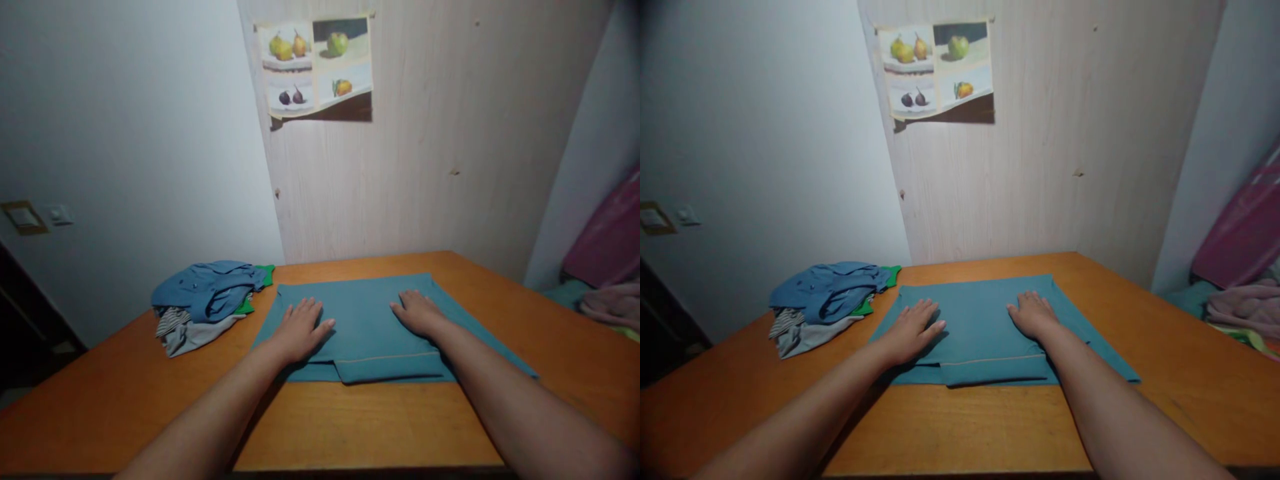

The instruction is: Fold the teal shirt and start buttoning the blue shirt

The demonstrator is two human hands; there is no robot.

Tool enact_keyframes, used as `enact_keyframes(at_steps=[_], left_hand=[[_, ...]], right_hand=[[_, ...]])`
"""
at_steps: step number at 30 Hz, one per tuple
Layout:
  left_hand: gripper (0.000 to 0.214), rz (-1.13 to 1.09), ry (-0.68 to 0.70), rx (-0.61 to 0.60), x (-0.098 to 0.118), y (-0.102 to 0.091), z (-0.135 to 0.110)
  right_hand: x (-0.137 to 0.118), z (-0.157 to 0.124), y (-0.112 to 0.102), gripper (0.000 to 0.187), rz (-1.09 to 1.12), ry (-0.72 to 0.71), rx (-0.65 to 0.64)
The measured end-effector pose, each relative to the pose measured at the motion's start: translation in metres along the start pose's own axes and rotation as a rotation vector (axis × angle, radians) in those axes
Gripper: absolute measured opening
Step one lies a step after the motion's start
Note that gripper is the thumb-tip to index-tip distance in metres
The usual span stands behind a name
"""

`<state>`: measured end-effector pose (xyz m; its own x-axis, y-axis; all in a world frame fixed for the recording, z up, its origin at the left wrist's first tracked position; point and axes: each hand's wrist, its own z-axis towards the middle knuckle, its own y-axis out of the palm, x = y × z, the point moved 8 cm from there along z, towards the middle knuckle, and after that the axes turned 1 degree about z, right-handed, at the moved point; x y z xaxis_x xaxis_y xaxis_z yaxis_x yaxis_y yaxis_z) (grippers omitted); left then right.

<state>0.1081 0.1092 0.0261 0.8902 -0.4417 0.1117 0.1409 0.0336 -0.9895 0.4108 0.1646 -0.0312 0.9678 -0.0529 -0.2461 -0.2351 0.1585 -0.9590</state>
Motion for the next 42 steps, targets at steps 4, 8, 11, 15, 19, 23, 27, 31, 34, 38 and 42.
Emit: enact_keyframes(at_steps=[4,8,11,15,19,23,27,31,34,38,42], left_hand=[[0.083,-0.026,0.070,-0.015,0.022,0.011,-0.001],[0.083,0.001,0.093,-0.065,0.026,0.025,-0.004],[0.083,0.017,0.075,-0.073,0.023,0.027,-0.003],[0.083,0.043,0.062,-0.071,0.019,0.028,0.002],[0.081,0.061,0.074,-0.059,0.017,0.030,0.004],[0.080,0.064,0.067,-0.056,0.017,0.030,0.005],[0.079,0.057,0.067,-0.050,0.017,0.030,0.006],[0.080,0.054,0.074,-0.041,0.016,0.031,0.007],[0.080,0.061,0.072,-0.044,0.015,0.032,0.007],[0.080,0.063,0.075,-0.041,0.014,0.034,0.008],[0.080,0.052,0.081,-0.026,0.014,0.034,0.009]], right_hand=[[-0.003,-0.003,-0.004,0.066,0.015,0.014,-0.026],[-0.006,-0.008,-0.009,0.062,0.234,0.052,-0.009],[-0.004,-0.011,-0.013,0.058,0.458,0.094,0.035],[0.007,-0.005,-0.028,0.048,0.684,0.170,0.135],[0.031,0.002,-0.045,0.025,1.023,0.307,0.303],[0.060,-0.002,-0.039,0.013,1.369,0.530,0.383],[0.081,-0.011,-0.034,0.011,1.600,0.679,0.441],[0.082,-0.015,-0.039,0.010,1.754,0.710,0.446],[0.069,-0.012,-0.039,0.013,1.863,0.672,0.353],[0.060,-0.014,-0.029,0.015,1.917,0.702,0.236],[0.065,-0.017,-0.022,0.013,1.897,0.763,0.228]])
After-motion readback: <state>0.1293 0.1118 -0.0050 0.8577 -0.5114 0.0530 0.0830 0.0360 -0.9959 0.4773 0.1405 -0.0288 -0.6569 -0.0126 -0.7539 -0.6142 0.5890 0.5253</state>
